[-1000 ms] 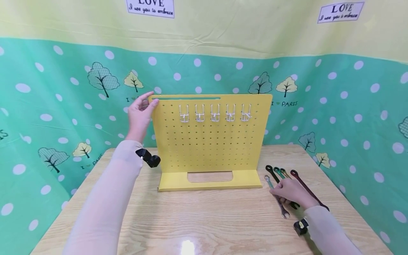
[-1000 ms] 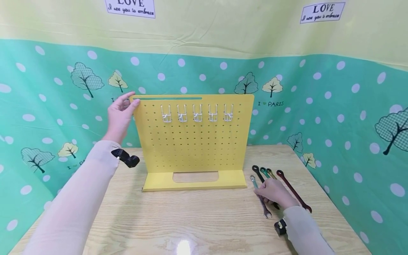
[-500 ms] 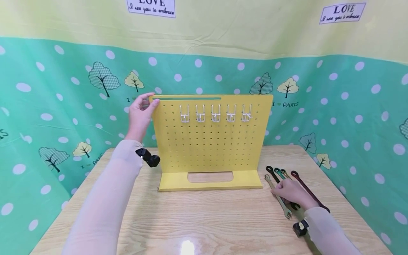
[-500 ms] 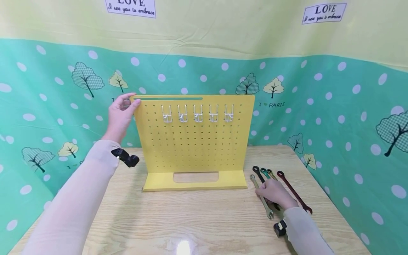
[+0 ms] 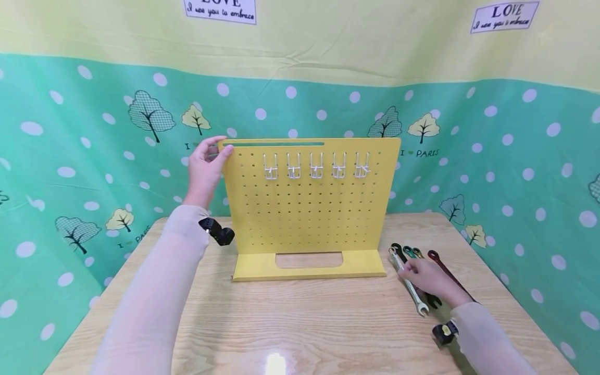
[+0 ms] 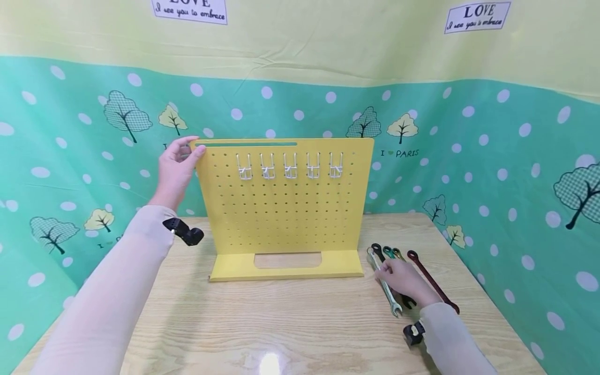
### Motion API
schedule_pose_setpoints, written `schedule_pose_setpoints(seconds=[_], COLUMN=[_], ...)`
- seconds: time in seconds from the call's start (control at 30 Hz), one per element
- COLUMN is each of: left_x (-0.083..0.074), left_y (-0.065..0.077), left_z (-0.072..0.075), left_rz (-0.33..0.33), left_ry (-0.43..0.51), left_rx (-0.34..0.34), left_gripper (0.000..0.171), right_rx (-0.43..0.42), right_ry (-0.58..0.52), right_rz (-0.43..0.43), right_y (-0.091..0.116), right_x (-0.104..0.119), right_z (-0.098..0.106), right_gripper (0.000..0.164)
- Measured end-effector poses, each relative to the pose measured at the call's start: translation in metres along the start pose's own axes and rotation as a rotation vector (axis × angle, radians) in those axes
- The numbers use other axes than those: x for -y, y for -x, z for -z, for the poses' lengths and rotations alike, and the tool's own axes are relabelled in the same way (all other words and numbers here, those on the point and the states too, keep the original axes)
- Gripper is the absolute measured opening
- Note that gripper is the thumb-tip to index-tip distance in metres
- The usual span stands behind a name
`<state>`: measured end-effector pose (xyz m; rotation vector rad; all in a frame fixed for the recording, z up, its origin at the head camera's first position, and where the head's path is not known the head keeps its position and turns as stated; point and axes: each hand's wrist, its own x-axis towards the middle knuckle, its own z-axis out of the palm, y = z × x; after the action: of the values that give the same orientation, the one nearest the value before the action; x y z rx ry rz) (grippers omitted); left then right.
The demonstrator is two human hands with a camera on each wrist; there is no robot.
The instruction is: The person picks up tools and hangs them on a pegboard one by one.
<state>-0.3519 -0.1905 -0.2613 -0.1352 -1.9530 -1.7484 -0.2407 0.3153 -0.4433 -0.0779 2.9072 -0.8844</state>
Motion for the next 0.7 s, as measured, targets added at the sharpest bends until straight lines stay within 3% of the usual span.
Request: schedule_pose_setpoints(seconds=[0.17,0.4,0.7], left_x=[-0.001,0.000,0.000], left_y=[0.001,0.002,0.002], left_z=[0.001,0.001,0.000], left_rz=[0.002,-0.001,-0.010], left_ry=[-0.001,-0.001,0.001], left_rx=[0.006,0.010,0.009], left_gripper=[0.044,0.046,0.046], right_rx=[-0.007,-0.032,0.003], right_ry=[-0.048,-0.029,-0.136], right_rz=[0.054,0.173,0.272], right_y=[0.000,-0.001,-0.011], right_x=[0.011,0.029,0.066], right_z=[0.004,0.007,0.002], right_gripper=[0.014,0.013,0.015])
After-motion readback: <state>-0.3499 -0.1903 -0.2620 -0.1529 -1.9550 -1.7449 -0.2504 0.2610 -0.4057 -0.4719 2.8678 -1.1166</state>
